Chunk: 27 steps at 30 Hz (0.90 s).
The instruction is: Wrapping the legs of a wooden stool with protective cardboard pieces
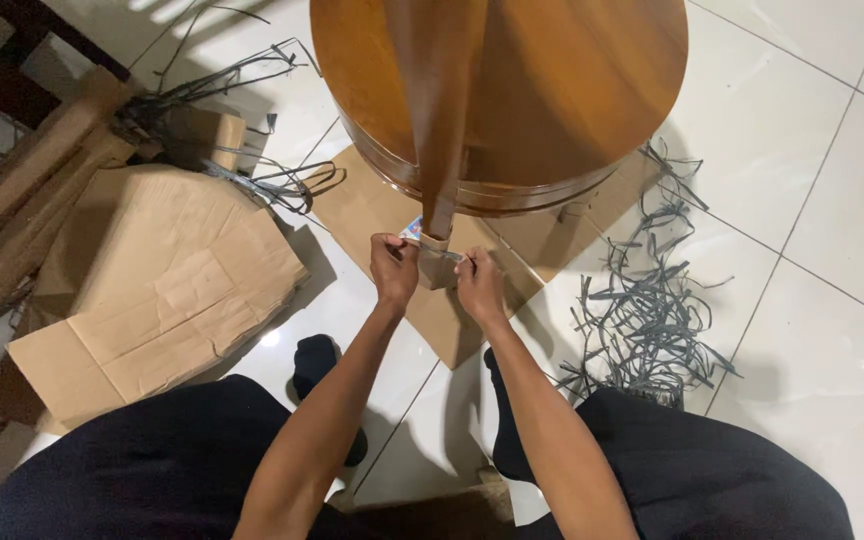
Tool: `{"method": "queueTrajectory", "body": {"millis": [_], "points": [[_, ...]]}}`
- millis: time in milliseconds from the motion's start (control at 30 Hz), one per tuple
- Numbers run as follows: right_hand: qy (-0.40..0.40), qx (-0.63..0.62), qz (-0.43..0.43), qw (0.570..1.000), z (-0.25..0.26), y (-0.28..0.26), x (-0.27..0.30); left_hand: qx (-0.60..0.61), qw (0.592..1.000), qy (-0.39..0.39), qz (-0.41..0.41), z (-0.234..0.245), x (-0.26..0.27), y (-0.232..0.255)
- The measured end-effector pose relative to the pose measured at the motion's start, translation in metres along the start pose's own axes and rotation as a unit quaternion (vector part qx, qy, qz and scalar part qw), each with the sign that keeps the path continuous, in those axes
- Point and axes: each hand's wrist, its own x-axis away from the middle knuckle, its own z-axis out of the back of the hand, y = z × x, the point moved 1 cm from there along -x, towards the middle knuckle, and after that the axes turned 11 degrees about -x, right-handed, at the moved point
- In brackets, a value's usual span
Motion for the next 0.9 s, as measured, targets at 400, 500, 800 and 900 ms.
{"method": "queueTrajectory", "body": {"millis": [400,500,800,900], "points": [[0.076,-0.223,-0.103,0.966,-0.021,0.084,-0.009,-0.058,0.986,-0.155,0.025,0.04,0.024,-0.092],[0.097,-0.235,-0.153,0.955,-0.025,0.08,0.013,-0.086,0.979,-0.183,0.023,0.038,0.04,-0.143],[0.129,-0.15,-0.185,0.962,-0.015,0.152,0.03,-0.149,0.958,-0.243,0.006,0.048,0.091,-0.15],[0.145,-0.077,-0.167,0.972,0.008,0.141,0.042,-0.142,0.955,-0.261,-0.004,0.042,0.094,-0.14]]}}
